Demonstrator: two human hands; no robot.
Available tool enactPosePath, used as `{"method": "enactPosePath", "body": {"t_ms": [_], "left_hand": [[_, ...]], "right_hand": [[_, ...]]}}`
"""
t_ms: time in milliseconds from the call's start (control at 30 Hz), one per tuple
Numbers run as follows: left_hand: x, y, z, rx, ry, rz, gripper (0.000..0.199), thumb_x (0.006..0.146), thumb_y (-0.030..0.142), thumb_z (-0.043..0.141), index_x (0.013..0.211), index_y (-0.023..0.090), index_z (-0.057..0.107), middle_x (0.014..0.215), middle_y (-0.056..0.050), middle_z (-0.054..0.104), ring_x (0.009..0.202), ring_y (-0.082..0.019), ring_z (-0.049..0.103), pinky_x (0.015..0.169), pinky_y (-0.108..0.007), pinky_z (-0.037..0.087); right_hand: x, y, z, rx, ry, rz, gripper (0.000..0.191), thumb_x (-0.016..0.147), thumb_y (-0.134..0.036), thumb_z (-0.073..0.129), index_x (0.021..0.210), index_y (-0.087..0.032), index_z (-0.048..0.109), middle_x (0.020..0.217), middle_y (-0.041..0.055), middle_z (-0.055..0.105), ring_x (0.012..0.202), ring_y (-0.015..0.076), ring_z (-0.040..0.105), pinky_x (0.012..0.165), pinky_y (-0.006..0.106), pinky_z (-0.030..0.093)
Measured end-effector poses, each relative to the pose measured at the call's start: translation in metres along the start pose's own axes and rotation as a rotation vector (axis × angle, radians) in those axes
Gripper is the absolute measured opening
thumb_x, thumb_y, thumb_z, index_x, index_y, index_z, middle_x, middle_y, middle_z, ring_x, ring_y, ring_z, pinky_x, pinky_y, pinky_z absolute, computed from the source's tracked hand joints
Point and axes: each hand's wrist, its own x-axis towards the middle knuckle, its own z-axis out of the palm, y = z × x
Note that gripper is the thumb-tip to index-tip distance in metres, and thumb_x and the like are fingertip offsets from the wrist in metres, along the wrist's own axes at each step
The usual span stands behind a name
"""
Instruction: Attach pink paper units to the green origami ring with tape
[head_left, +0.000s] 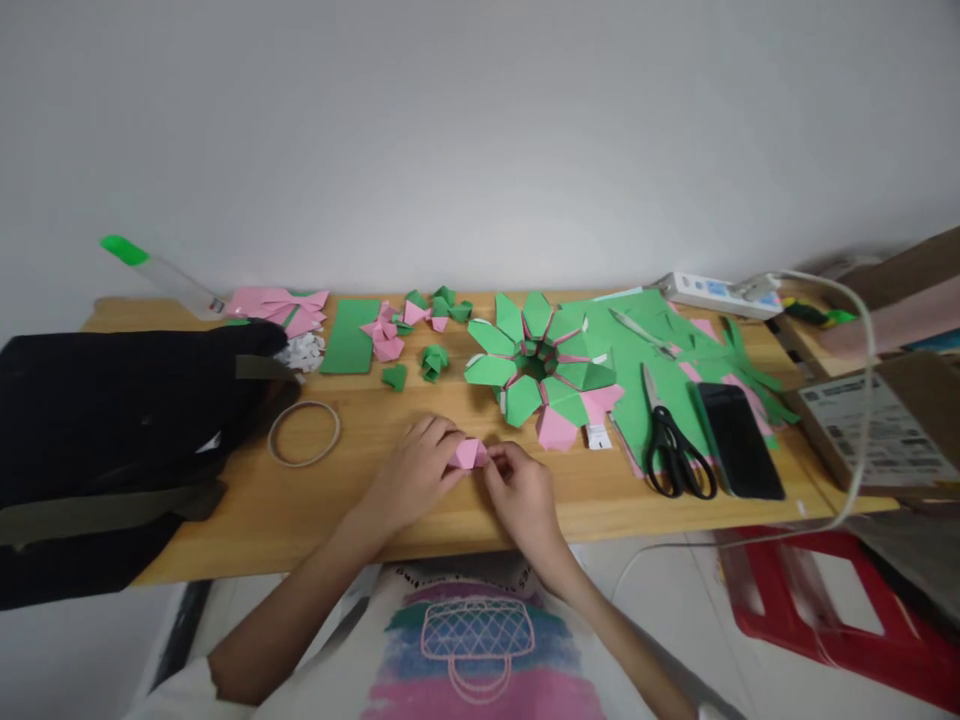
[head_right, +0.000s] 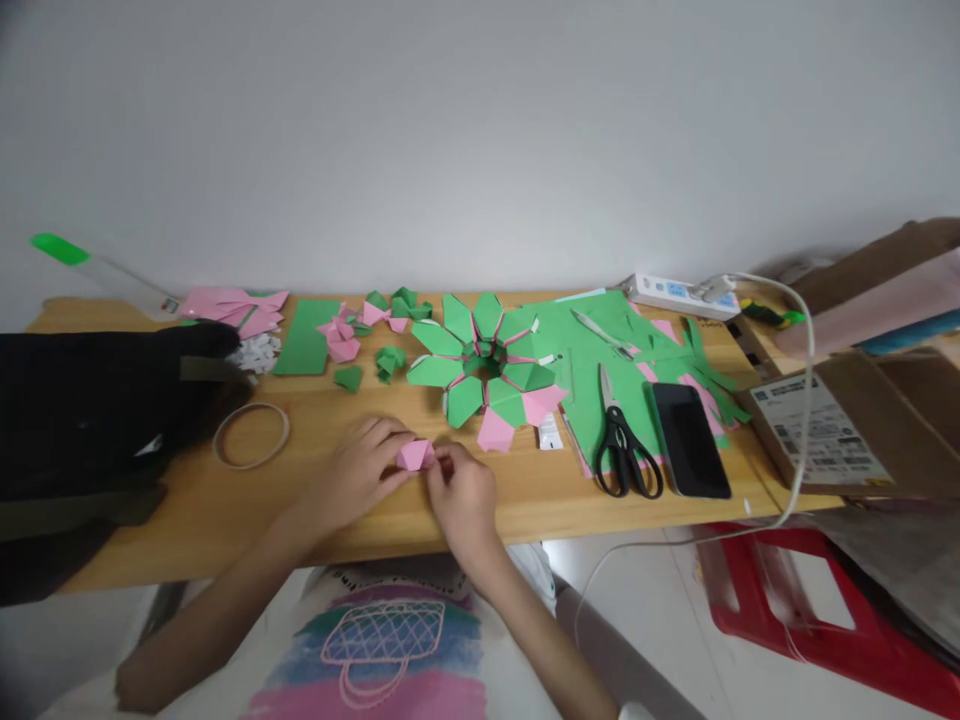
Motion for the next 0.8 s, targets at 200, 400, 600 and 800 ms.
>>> {"method": "enactPosePath", "body": {"t_ms": [200, 400, 600, 800], "left_hand": [[-0.006, 0.011, -0.015, -0.455, 0.054, -0.077, 0.022, 0.087, 0.031, 0.059, 0.102, 0.018, 0.068, 0.105, -0.008, 0.07, 0.1, -0.023, 0.061, 0.091, -0.036, 0.046], [-0.011, 0.021, -0.019, -0.841, 0.031, -0.297, 0.028, 0.086, 0.036, 0.05, 0.073, 0.019, 0.067, 0.075, -0.001, 0.069, 0.076, -0.018, 0.06, 0.071, -0.028, 0.046], [-0.013, 0.02, -0.005, -1.085, -0.006, -0.478, 0.029, 0.076, 0.04, 0.051, 0.061, 0.018, 0.063, 0.062, -0.001, 0.065, 0.066, -0.017, 0.057, 0.067, -0.028, 0.044], [-0.012, 0.03, -0.012, -1.184, -0.057, -0.518, 0.029, 0.07, 0.042, 0.054, 0.061, 0.016, 0.062, 0.059, -0.003, 0.064, 0.061, -0.016, 0.056, 0.065, -0.028, 0.044]], "right_hand": [[-0.016, -0.007, -0.015, 0.07, -0.009, -0.026, 0.023, 0.089, -0.039, 0.053, 0.088, -0.02, 0.066, 0.076, 0.0042, 0.074, 0.062, 0.0159, 0.066, 0.058, 0.026, 0.049], [-0.026, -0.018, -0.034, 0.043, 0.015, -0.105, 0.016, 0.088, -0.034, 0.058, 0.087, -0.02, 0.065, 0.069, 0.0004, 0.069, 0.057, 0.0126, 0.06, 0.056, 0.024, 0.046], [-0.029, -0.016, -0.038, 0.19, 0.003, -0.032, 0.016, 0.087, -0.034, 0.06, 0.09, -0.02, 0.066, 0.063, -0.0028, 0.06, 0.054, 0.0103, 0.053, 0.052, 0.023, 0.042], [-0.028, -0.014, -0.04, 0.413, -0.02, 0.015, 0.017, 0.084, -0.036, 0.065, 0.088, -0.02, 0.066, 0.058, -0.0045, 0.057, 0.051, 0.0093, 0.051, 0.049, 0.022, 0.041]]}}
